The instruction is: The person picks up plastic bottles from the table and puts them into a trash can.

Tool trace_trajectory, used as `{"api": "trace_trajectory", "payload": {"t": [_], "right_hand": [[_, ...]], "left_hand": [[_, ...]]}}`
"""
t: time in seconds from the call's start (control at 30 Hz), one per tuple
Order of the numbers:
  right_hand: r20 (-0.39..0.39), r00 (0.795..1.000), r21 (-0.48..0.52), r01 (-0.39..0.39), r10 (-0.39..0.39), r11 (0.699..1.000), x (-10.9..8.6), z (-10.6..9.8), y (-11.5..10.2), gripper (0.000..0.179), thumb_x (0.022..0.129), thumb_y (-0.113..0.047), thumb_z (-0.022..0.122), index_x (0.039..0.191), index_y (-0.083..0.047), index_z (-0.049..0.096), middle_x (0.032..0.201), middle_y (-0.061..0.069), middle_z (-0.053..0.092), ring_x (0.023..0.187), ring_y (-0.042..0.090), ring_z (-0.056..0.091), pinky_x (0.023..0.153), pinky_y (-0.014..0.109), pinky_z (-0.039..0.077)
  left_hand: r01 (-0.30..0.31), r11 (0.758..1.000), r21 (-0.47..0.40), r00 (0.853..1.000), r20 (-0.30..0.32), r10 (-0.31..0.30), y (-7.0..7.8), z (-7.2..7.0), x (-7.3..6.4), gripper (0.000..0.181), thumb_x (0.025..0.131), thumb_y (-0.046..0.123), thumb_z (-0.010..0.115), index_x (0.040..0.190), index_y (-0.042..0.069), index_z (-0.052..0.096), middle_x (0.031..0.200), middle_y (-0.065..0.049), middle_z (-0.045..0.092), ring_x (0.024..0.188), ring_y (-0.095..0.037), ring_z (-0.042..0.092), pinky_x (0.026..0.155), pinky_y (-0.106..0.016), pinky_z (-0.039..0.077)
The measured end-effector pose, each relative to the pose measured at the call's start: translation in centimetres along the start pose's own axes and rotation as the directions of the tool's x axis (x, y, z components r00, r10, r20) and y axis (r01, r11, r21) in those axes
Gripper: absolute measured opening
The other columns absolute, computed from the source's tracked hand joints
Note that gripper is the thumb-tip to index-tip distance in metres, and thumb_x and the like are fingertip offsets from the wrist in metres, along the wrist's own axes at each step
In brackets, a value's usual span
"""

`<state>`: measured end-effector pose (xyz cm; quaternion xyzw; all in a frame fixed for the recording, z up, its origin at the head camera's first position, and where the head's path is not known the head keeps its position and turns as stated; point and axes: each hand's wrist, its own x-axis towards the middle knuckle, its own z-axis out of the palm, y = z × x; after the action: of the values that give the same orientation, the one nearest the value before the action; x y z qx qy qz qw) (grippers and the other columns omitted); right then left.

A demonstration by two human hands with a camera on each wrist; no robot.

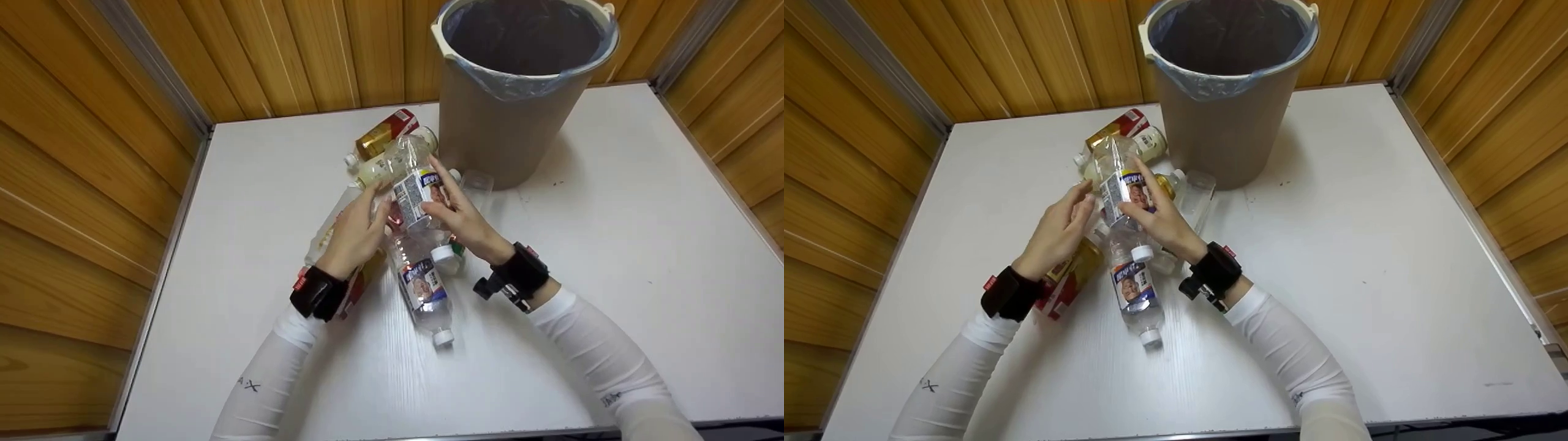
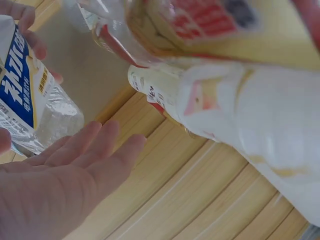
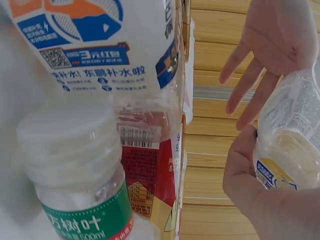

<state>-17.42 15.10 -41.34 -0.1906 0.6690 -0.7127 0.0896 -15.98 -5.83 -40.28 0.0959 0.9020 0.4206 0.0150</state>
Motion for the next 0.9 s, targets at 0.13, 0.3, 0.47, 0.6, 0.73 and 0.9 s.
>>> {"api": "trace_trajectory", "payload": {"t": [0.13, 0.3, 0.47, 0.6, 0.73, 0.9], "right_hand": [[-0.006, 1.0, 0.04, -0.026, 0.026, 0.999, -0.1, -0.4, -0.7, 0.08, 0.1, -0.008, 0.05, 0.164, -0.02, 0.004, 0.171, 0.007, 0.007, 0.148, 0.024, 0.032, 0.12, 0.033, 0.037], [0.02, 0.995, 0.156, -0.095, 0.093, 0.983, -0.2, -0.8, -2.5, 0.076, 0.102, -0.009, 0.043, 0.164, -0.026, 0.003, 0.162, 0.018, 0.023, 0.119, 0.024, 0.058, 0.09, 0.041, 0.06], [0.02, 0.998, 0.173, -0.064, 0.062, 0.983, 0.3, -1.2, -5.0, 0.071, 0.102, -0.011, 0.041, 0.164, -0.023, 0.007, 0.156, 0.02, 0.028, 0.118, 0.024, 0.055, 0.088, 0.039, 0.06], [0.021, 1.0, 0.254, 0.002, -0.008, 0.967, 0.9, -2.0, -7.9, 0.072, 0.101, -0.024, 0.048, 0.163, -0.023, 0.012, 0.157, 0.016, 0.029, 0.124, 0.026, 0.051, 0.092, 0.037, 0.058], [-0.009, 0.995, 0.349, 0.092, -0.095, 0.933, 1.6, -3.1, -11.3, 0.079, 0.097, -0.033, 0.056, 0.163, -0.024, 0.014, 0.159, 0.015, 0.029, 0.124, 0.025, 0.051, 0.093, 0.033, 0.056], [-0.108, 0.976, 0.314, 0.216, -0.191, 0.924, 3.0, -4.4, -14.6, 0.083, 0.092, -0.025, 0.057, 0.163, -0.018, 0.014, 0.163, 0.013, 0.024, 0.136, 0.025, 0.043, 0.104, 0.035, 0.05]], "left_hand": [[-0.004, 0.999, 0.048, 1.0, -0.02, 0.005, -0.6, -0.6, -0.5, 0.06, 0.107, 0.043, 0.039, 0.159, 0.015, 0.028, 0.162, -0.014, 0.037, 0.15, -0.032, 0.035, 0.126, -0.05, 0.024], [-0.064, 0.988, 0.137, 0.994, -0.084, 0.076, -1.5, -1.4, -0.5, 0.058, 0.106, 0.036, 0.045, 0.157, 0.009, 0.034, 0.142, -0.02, 0.058, 0.139, -0.035, 0.049, 0.123, -0.048, 0.032], [-0.078, 0.981, 0.177, 0.988, -0.114, 0.099, -2.2, -2.0, -0.7, 0.058, 0.106, 0.033, 0.047, 0.155, 0.006, 0.036, 0.156, -0.019, 0.045, 0.144, -0.037, 0.044, 0.124, -0.05, 0.03], [-0.052, 0.981, 0.185, 0.991, -0.114, 0.073, -2.5, -2.3, -0.9, 0.059, 0.106, 0.034, 0.046, 0.156, 0.005, 0.035, 0.159, -0.021, 0.04, 0.147, -0.039, 0.04, 0.126, -0.051, 0.026], [-0.044, 0.98, 0.192, 0.991, -0.117, 0.068, -2.7, -2.4, -1.1, 0.058, 0.106, 0.034, 0.046, 0.155, 0.005, 0.036, 0.159, -0.024, 0.039, 0.147, -0.04, 0.039, 0.125, -0.052, 0.026], [-0.051, 0.976, 0.21, 0.988, -0.135, 0.081, -3.0, -2.4, -1.0, 0.058, 0.105, 0.033, 0.047, 0.154, 0.003, 0.038, 0.158, -0.025, 0.039, 0.145, -0.042, 0.041, 0.124, -0.054, 0.028]]}}
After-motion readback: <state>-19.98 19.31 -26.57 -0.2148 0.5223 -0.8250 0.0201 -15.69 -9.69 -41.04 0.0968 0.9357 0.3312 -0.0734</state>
